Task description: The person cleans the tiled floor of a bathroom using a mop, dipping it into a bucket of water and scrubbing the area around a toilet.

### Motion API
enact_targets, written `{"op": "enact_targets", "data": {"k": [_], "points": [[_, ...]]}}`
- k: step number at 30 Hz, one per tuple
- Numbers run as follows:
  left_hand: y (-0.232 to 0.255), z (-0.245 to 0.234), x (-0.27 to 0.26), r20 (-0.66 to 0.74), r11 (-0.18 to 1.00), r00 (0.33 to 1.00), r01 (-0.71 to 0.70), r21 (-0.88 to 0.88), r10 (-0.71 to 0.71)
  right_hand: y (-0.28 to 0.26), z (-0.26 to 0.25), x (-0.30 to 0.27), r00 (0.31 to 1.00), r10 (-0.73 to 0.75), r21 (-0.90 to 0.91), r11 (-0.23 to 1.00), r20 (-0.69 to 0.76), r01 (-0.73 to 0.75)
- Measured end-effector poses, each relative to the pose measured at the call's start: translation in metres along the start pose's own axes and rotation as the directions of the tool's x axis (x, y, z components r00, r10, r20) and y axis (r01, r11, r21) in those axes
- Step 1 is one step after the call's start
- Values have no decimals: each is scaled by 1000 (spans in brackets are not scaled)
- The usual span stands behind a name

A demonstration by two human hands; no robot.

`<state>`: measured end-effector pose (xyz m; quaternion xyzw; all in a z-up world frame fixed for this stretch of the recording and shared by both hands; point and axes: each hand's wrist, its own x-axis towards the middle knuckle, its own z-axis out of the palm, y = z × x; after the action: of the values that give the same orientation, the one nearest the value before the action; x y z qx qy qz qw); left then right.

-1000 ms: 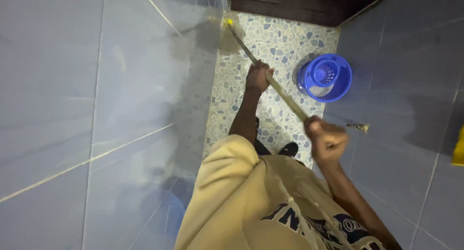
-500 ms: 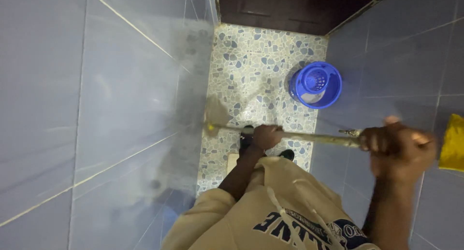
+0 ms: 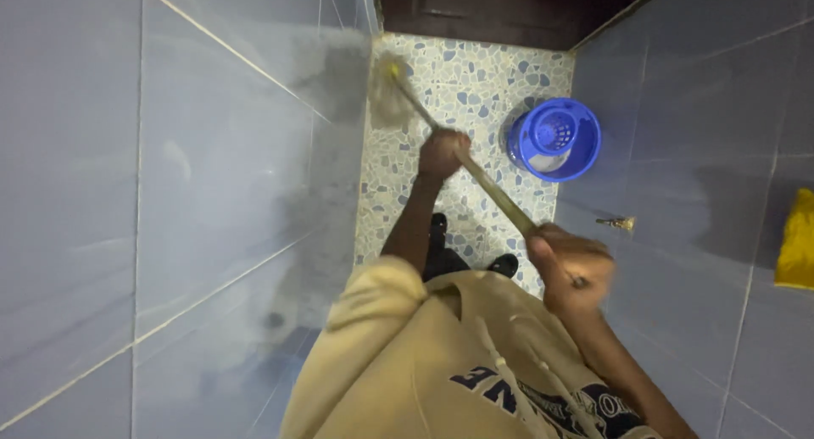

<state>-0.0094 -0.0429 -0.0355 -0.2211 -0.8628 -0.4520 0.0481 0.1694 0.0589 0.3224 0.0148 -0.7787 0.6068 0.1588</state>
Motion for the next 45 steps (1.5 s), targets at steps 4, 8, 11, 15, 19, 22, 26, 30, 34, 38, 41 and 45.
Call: {"op": "enact_targets", "data": {"k": [4,8,11,15,19,22,26,30,34,38,41,45], "points": [[-4,-10,31,-32,994,993,109,-20,-110,23,23,20,991,11,44,999,-133,-5],[27,-23,22,96,987,982,162,22,-164,1,-3,39,986,21,12,1000,-168,-19],[59,-28,-16,-19,982,985,170,-78,-172,-23,-35,67,900,-427,-475,775,91,416],[73,-27,-79,125,986,992,-55,155,36,-55,-41,71,998,48,179,982,34,-54],[82,-33,-139,156,997,985,71,39,-77,-56,-38,57,982,191,266,946,-4,-183],[78,-33,-138,252,994,964,99,-52,-83,-53,-42,47,977,210,201,959,-23,-201],[69,-17,-99,224,971,970,-39,-236,94,-72,-53,21,987,145,247,961,-61,-126],[48,-2,-51,119,984,987,-89,-157,108,-72,-29,0,998,-3,81,997,68,-3],[22,0,3,-35,991,997,70,-114,-75,-14,7,18,980,-138,20,990,145,137],[16,-21,25,-4,982,992,127,-140,-129,8,25,21,981,-122,45,992,153,117],[44,-40,10,-52,960,986,141,-244,-158,1,10,22,996,-81,-83,993,-24,79],[88,-47,-29,24,951,967,254,-178,-254,-21,-44,48,990,-140,191,972,-1,138]]}}
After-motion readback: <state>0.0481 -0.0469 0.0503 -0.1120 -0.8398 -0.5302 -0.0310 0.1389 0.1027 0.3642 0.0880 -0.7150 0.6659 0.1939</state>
